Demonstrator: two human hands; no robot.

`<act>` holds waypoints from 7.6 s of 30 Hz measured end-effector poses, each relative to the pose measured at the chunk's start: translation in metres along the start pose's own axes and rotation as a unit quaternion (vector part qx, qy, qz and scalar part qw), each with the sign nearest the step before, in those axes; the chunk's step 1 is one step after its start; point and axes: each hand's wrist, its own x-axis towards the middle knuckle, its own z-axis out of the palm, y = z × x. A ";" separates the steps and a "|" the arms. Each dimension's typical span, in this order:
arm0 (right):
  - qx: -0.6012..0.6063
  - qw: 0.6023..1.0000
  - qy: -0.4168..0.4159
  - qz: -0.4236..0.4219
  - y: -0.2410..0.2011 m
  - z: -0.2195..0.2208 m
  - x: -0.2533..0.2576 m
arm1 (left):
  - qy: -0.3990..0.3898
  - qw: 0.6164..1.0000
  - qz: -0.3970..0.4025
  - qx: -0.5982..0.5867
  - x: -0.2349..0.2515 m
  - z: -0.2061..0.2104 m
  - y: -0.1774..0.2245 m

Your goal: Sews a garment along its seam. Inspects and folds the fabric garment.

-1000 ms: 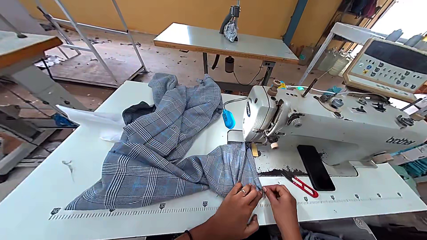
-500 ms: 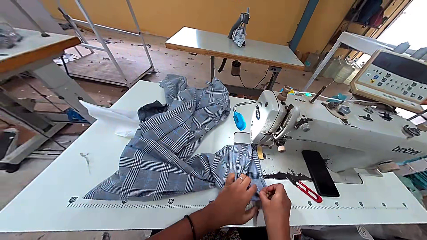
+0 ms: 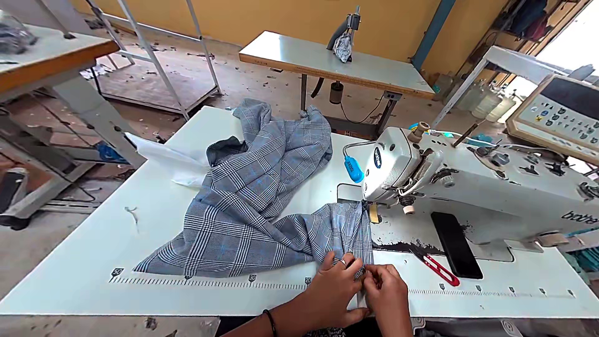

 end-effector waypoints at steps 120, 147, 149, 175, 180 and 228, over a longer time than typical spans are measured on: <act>0.228 0.971 0.059 -0.029 0.049 0.017 0.079 | -0.024 0.962 -0.252 -0.105 0.061 -0.047 -0.016; 0.055 0.993 -0.090 0.059 0.010 -0.012 0.092 | 0.085 0.993 -0.062 -0.045 0.060 0.007 0.017; 0.020 0.992 -0.105 0.067 0.005 -0.013 0.095 | 0.116 0.993 0.007 -0.007 0.059 0.009 0.012; -0.069 0.990 -0.085 -0.092 0.006 0.017 0.066 | 0.054 0.996 -0.040 0.051 0.055 -0.025 -0.045; -0.067 0.988 -0.117 -0.080 0.006 0.014 0.079 | 0.024 0.997 -0.059 0.050 0.064 -0.032 -0.048; 0.094 0.930 0.159 -0.319 0.039 0.020 0.027 | -0.061 0.975 0.171 -0.131 0.056 -0.071 -0.058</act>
